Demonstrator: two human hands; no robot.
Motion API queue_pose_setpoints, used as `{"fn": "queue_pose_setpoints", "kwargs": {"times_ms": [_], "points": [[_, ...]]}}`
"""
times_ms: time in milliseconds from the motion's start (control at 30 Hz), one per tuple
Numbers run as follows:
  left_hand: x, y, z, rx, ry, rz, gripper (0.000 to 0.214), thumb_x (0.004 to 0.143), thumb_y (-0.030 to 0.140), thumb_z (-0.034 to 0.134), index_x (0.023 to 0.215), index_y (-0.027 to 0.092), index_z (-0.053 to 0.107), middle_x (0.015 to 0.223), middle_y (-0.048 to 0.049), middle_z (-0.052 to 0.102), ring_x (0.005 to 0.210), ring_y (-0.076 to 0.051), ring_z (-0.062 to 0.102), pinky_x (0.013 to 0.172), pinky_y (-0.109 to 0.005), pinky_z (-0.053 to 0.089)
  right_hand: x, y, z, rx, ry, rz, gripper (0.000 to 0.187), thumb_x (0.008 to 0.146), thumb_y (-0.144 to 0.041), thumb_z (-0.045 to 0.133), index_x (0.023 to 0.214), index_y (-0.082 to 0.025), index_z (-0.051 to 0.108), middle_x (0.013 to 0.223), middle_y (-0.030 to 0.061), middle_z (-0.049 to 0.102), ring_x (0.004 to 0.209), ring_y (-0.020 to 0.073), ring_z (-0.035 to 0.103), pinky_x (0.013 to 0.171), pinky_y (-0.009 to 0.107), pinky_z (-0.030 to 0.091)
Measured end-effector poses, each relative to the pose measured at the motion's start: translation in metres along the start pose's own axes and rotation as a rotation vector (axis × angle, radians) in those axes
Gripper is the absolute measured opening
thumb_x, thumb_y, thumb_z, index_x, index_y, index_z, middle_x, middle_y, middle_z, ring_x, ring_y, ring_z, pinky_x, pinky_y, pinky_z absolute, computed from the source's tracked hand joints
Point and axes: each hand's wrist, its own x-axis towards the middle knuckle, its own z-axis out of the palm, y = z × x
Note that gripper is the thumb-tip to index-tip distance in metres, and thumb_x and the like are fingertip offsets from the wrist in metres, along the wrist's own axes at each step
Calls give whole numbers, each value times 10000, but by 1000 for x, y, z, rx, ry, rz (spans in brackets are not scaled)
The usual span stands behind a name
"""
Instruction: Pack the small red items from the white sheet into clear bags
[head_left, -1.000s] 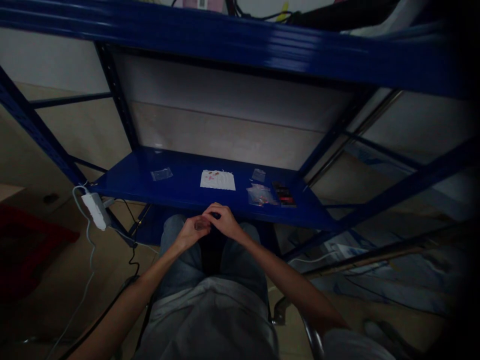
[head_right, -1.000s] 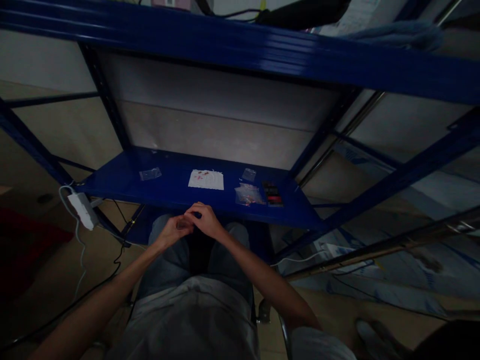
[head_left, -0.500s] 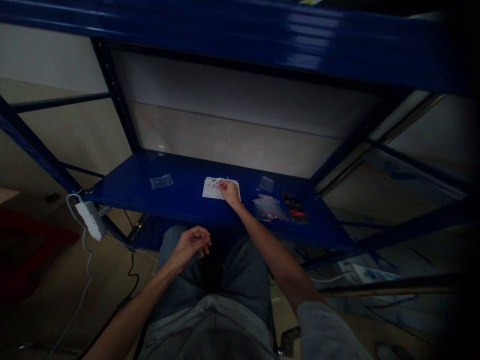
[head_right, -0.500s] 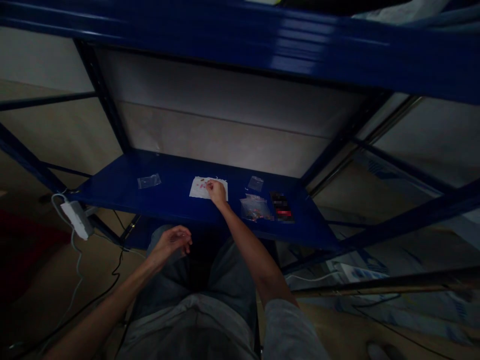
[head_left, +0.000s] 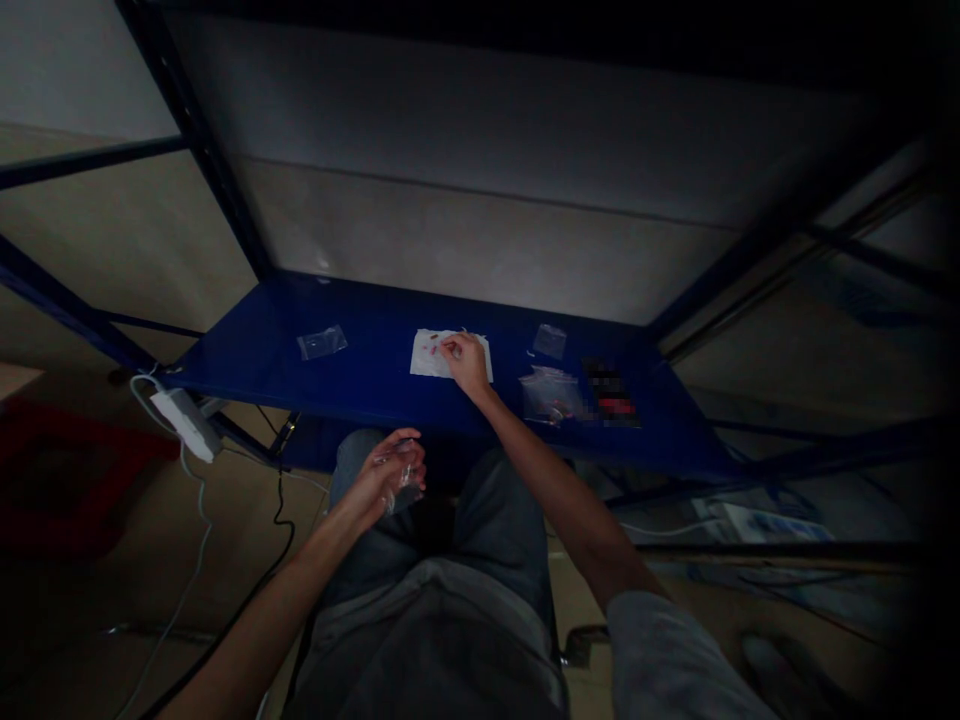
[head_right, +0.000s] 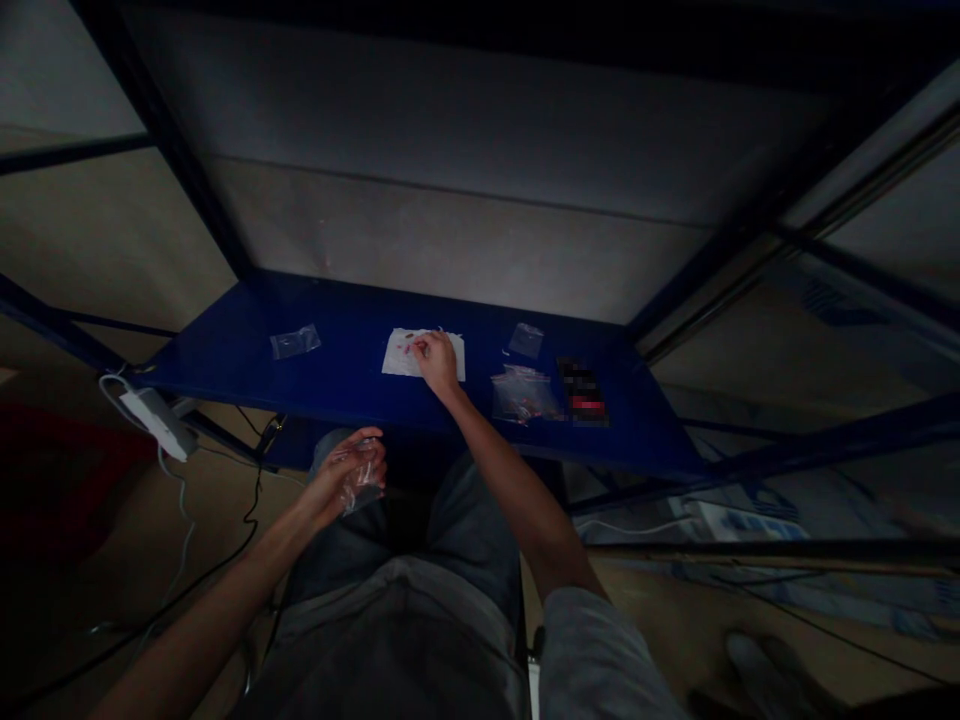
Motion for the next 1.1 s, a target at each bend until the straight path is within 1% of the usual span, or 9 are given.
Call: {"fn": "queue_pose_setpoints", "kwargs": {"times_ms": [100, 267, 367, 467, 567, 667, 833, 933, 1100], "points": [[0, -1, 1, 179, 22, 73, 398, 744, 237, 715, 1070, 215, 487, 770, 44, 536, 549, -78, 549, 544, -227, 479, -24, -35, -9, 263, -27, 42, 106, 825, -261, 626, 820, -169, 679, 769, 22, 616, 728, 158, 531, 707, 281, 410], [3, -4, 0, 435, 85, 186, 391, 697, 193, 738, 979, 186, 466, 749, 46, 560, 597, -65, 543, 578, -187, 435, -86, -92, -36, 528, -595, -40, 204, 832, -369, 657, 860, -172, 704, 788, 18, 615, 680, 124, 522, 620, 242, 389], [6, -13, -1, 450, 24, 239, 397, 673, 170, 747, 954, 178, 467, 880, 8, 583, 734, -87, 586, 652, -195, 455, -112, -104, -51, 519, -718, -77, 222, 817, -388, 682, 851, -172, 722, 802, 25, 598, 719, 133, 531, 651, 248, 409], [6, -23, 0, 457, -40, 212, 433, 668, 190, 754, 980, 183, 454, 821, 32, 556, 649, -70, 555, 591, -187, 442, -120, -102, -60, 470, -730, -97, 218, 819, -385, 682, 852, -180, 746, 800, 30, 590, 743, 143, 546, 670, 255, 418], [4, -26, 1, 490, -63, 182, 462, 689, 236, 748, 1018, 196, 427, 712, 64, 524, 554, -62, 513, 522, -181, 412, -109, -88, -61, 419, -721, -112, 230, 860, -377, 631, 875, -180, 749, 791, 31, 619, 734, 143, 563, 670, 252, 420], [0, -22, 2, 510, -77, 197, 459, 717, 272, 731, 1051, 205, 423, 711, 62, 539, 522, -62, 510, 510, -189, 408, -78, -59, -55, 335, -586, -71, 226, 872, -344, 603, 900, -164, 737, 823, 41, 674, 742, 152, 592, 682, 251, 432], [0, -11, -2, 519, -56, 218, 444, 732, 294, 721, 1061, 209, 435, 701, 64, 538, 504, -64, 515, 500, -192, 388, -11, -1, -36, -45, -273, 88, 219, 827, -126, 570, 981, -157, 722, 841, 40, 696, 714, 148, 596, 699, 241, 447], [3, -10, -6, 513, -37, 208, 441, 737, 297, 715, 1064, 210, 433, 688, 67, 529, 504, -66, 510, 487, -186, 370, 14, 21, -25, -142, -204, 105, 282, 820, -69, 521, 990, -163, 725, 847, 50, 672, 714, 151, 582, 712, 250, 440], [8, -10, -9, 514, -4, 204, 431, 733, 302, 712, 1055, 213, 439, 673, 73, 506, 503, -66, 478, 496, -191, 372, 32, 40, -11, -212, -190, 77, 205, 844, -134, 548, 923, -193, 728, 869, 46, 629, 749, 154, 572, 723, 254, 422]]}}
